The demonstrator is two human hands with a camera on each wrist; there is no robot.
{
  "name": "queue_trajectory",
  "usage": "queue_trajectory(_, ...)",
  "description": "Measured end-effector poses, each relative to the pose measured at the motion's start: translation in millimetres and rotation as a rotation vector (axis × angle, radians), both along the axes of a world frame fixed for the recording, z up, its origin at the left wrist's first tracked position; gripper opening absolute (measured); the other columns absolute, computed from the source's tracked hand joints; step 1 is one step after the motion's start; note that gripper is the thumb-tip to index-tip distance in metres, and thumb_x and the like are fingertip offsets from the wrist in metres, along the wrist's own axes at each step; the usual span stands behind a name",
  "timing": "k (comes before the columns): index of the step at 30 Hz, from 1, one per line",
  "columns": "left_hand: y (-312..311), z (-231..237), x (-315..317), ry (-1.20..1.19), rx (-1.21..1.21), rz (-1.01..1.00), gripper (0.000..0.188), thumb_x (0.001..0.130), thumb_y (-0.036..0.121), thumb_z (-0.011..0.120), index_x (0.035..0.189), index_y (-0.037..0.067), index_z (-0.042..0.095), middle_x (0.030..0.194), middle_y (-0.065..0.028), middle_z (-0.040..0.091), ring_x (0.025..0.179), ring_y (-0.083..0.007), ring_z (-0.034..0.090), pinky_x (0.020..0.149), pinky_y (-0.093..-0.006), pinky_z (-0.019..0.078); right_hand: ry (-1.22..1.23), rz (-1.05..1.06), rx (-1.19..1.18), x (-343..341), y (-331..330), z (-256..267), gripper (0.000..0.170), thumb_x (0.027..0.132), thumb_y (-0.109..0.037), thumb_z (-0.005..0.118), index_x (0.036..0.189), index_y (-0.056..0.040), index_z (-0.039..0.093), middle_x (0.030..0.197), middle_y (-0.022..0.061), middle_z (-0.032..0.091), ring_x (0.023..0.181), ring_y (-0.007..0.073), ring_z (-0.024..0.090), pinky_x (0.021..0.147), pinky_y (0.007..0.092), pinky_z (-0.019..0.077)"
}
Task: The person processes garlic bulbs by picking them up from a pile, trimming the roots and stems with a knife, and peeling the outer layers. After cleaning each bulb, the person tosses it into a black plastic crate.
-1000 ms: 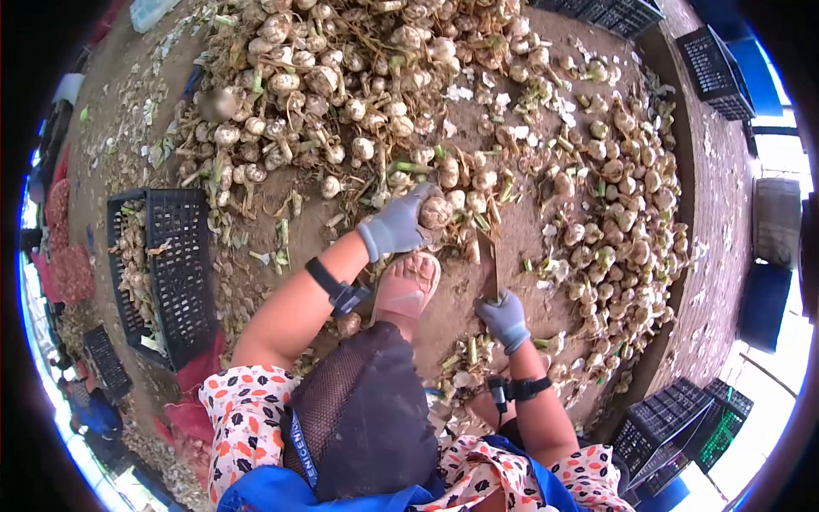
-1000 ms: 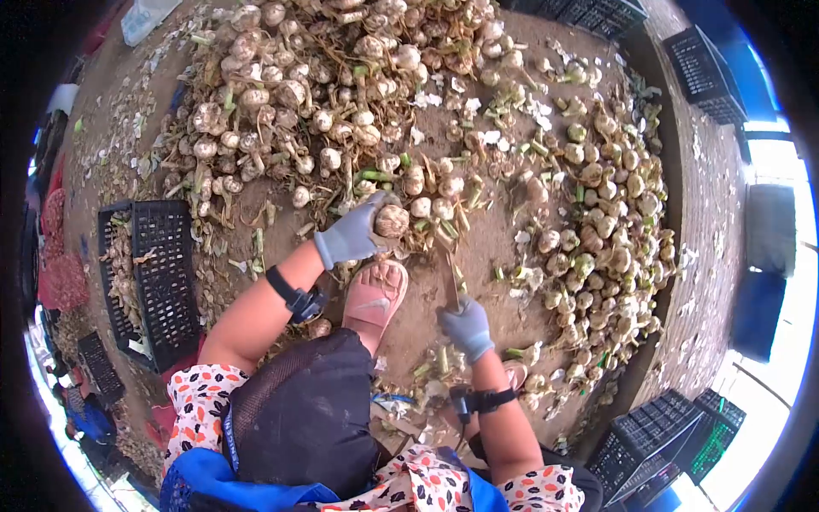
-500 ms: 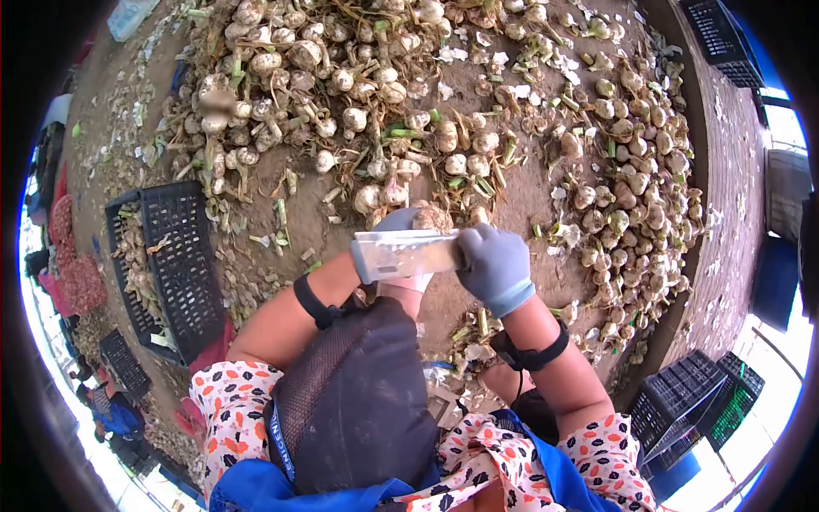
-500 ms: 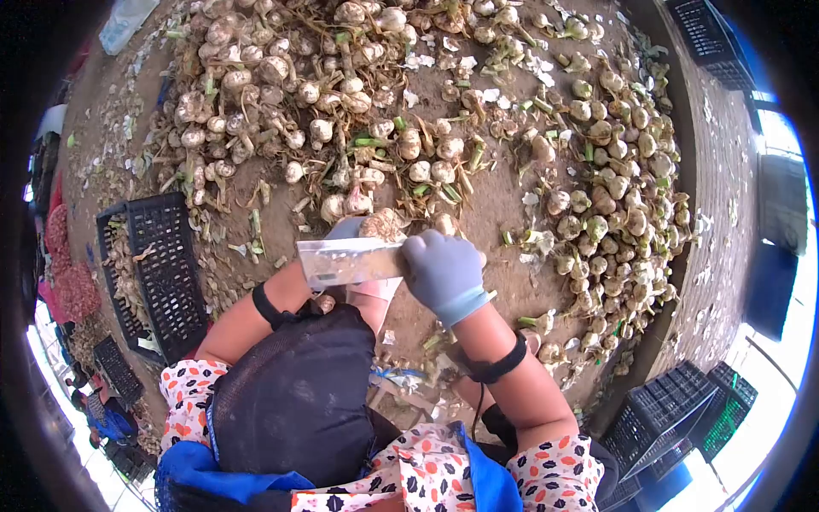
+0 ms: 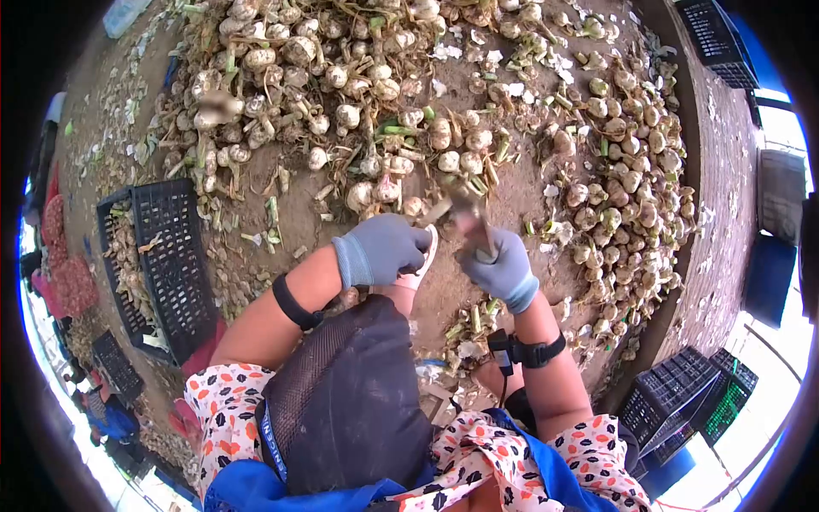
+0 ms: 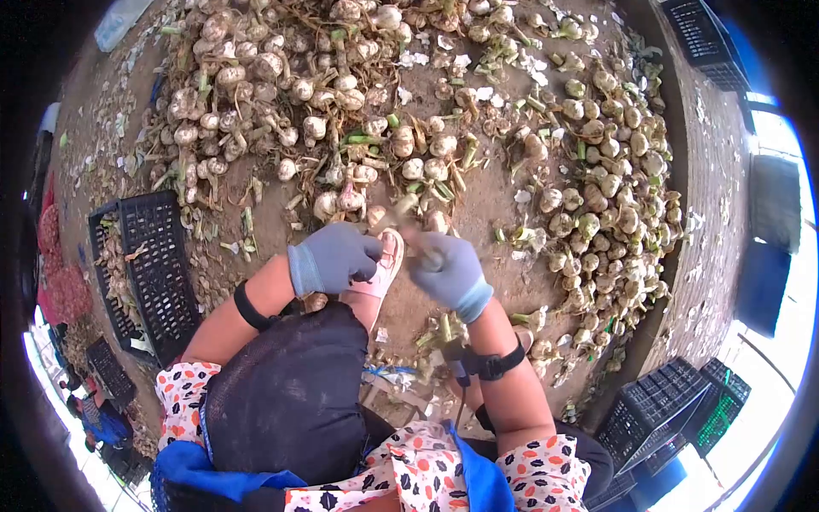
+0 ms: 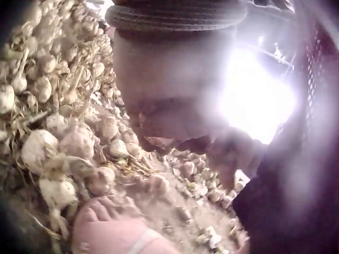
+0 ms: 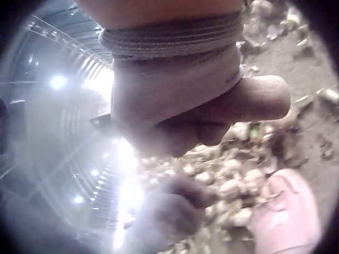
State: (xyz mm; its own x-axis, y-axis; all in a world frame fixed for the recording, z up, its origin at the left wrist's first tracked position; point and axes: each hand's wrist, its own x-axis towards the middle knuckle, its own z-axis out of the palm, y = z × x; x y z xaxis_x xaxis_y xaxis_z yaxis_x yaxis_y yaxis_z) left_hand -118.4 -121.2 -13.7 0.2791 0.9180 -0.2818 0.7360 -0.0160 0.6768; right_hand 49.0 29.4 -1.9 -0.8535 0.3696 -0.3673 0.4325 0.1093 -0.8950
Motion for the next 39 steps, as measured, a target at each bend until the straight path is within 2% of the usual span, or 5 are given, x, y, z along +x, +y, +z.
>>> queue_trajectory(12,48.6,19.1,-20.2,-0.802,0.335,0.568,0.070,0.076,0.008,0.064,0.139,0.013,0.035,0.125,-0.0128,0.052,0.087,-0.0276,0.061,0.082,-0.0425,0.0511,-0.383,-0.363,0.011,84.7,-9.7,-121.7,0.016,0.074,-0.009,0.065,0.090,-0.0042,0.063,0.067,0.0001,0.060,0.056,0.0070,0.052,0.051,0.0248,0.0436)
queue_trajectory(26,85.4,-113.7,-31.2,0.155,-0.259,0.784,0.074,0.073,0.022,0.071,0.136,0.006,0.036,0.115,-0.0192,0.060,0.107,-0.0302,0.058,0.091,-0.0345,0.0463,-0.400,-0.438,-0.247,65.9,-17.5,-78.4,0.016,0.076,-0.013,0.066,0.085,-0.0024,0.059,0.065,-0.0006,0.056,0.057,0.0077,0.051,0.051,0.0248,0.0434)
queue_trajectory(34,19.5,-23.3,-17.2,-0.497,-0.120,0.709,0.044,0.079,0.024,0.071,0.112,0.002,0.054,0.108,-0.0110,0.062,0.092,-0.0185,0.063,0.086,-0.0308,0.0512,-0.071,0.034,0.550,12.0,-6.3,-20.2,0.018,0.069,-0.014,0.070,0.081,-0.0077,0.058,0.069,0.0087,0.059,0.060,0.0230,0.057,0.055,0.0319,0.0458)
queue_trajectory(36,18.5,-42.6,-1.5,-2.045,-0.732,1.074,0.039,0.091,0.036,0.052,0.109,0.002,0.056,0.104,-0.0112,0.063,0.087,-0.0188,0.063,0.084,-0.0325,0.0520,0.060,0.111,0.659,-0.7,-9.7,-4.3,0.019,0.067,-0.015,0.070,0.080,-0.0092,0.058,0.071,0.0114,0.058,0.062,0.0289,0.059,0.055,0.0348,0.0468)
queue_trajectory(39,8.7,-56.3,0.8,-1.101,-0.097,0.753,0.046,0.098,0.040,0.033,0.110,0.002,0.055,0.103,-0.0101,0.062,0.087,-0.0186,0.063,0.082,-0.0338,0.0527,0.074,0.301,0.808,-11.0,-13.1,3.6,0.020,0.063,-0.017,0.071,0.074,-0.0120,0.055,0.069,0.0073,0.054,0.061,0.0301,0.057,0.053,0.0389,0.0457)
